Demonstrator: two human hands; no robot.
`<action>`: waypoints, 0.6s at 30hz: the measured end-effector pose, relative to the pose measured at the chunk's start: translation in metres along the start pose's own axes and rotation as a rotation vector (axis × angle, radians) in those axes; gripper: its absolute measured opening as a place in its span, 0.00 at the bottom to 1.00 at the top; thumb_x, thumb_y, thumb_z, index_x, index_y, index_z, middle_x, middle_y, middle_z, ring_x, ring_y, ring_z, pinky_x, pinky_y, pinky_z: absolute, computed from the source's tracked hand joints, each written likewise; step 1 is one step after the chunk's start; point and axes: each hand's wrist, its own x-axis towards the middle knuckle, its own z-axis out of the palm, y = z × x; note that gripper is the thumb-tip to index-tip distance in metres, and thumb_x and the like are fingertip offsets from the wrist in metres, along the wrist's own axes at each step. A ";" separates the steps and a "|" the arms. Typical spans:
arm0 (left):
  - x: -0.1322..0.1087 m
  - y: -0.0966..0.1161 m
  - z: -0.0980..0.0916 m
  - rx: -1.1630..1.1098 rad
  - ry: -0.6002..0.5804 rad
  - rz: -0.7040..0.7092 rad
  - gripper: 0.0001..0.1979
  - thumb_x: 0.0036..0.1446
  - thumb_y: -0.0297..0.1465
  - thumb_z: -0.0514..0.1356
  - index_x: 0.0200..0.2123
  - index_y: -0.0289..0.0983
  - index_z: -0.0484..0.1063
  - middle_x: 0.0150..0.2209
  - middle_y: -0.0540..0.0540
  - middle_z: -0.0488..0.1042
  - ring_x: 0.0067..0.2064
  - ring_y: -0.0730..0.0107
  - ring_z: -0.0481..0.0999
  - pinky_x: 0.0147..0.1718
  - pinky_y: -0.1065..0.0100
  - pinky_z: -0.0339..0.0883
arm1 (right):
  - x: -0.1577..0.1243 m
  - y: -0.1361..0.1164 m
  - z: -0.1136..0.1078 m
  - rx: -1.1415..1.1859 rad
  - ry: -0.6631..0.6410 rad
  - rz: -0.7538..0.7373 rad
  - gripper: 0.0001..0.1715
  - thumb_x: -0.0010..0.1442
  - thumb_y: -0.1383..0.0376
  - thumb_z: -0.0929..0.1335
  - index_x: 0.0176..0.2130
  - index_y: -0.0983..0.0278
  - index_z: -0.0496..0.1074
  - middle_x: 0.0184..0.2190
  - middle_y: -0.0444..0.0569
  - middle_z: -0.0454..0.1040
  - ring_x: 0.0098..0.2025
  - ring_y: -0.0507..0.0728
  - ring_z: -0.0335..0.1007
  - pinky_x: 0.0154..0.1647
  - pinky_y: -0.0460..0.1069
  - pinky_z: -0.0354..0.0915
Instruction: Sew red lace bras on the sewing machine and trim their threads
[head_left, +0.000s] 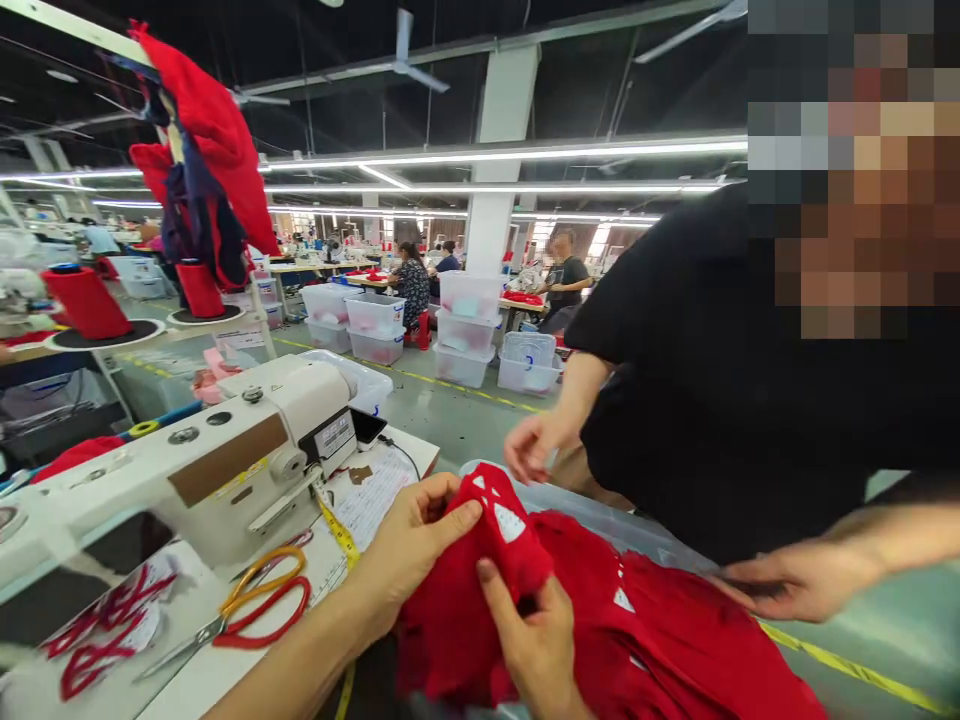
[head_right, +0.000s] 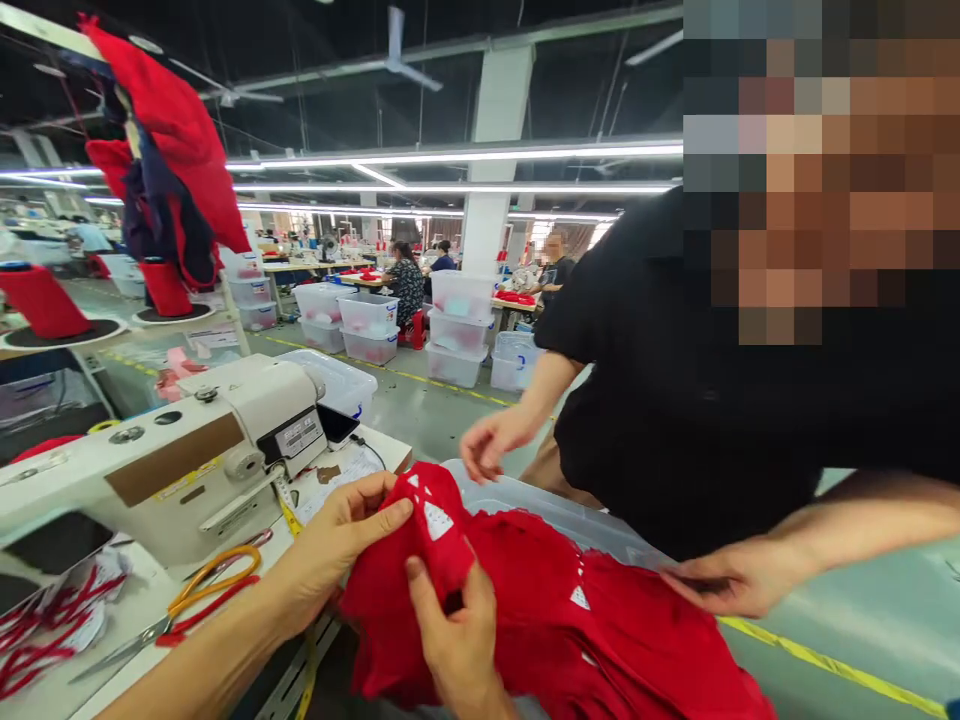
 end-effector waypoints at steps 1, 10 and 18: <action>-0.010 0.003 -0.006 0.011 -0.004 -0.032 0.16 0.52 0.42 0.69 0.35 0.36 0.72 0.34 0.48 0.76 0.35 0.72 0.72 0.35 0.72 0.64 | -0.003 0.000 -0.006 -0.014 -0.067 -0.064 0.15 0.56 0.49 0.72 0.40 0.52 0.78 0.33 0.49 0.78 0.35 0.66 0.73 0.37 0.57 0.71; -0.084 0.030 -0.049 0.372 -0.275 -0.347 0.11 0.55 0.36 0.63 0.31 0.37 0.64 0.29 0.54 0.66 0.29 0.76 0.62 0.29 0.72 0.54 | 0.043 -0.043 0.015 0.439 -0.939 0.128 0.38 0.61 0.36 0.61 0.53 0.61 0.71 0.43 0.52 0.72 0.45 0.59 0.67 0.47 0.53 0.64; -0.144 0.022 -0.099 0.751 -0.135 -0.369 0.18 0.55 0.42 0.65 0.47 0.40 0.70 0.39 0.49 0.71 0.38 0.67 0.67 0.33 0.71 0.59 | 0.023 -0.054 0.067 0.329 -1.125 0.240 0.19 0.61 0.53 0.70 0.32 0.66 0.70 0.28 0.42 0.65 0.31 0.49 0.57 0.32 0.45 0.56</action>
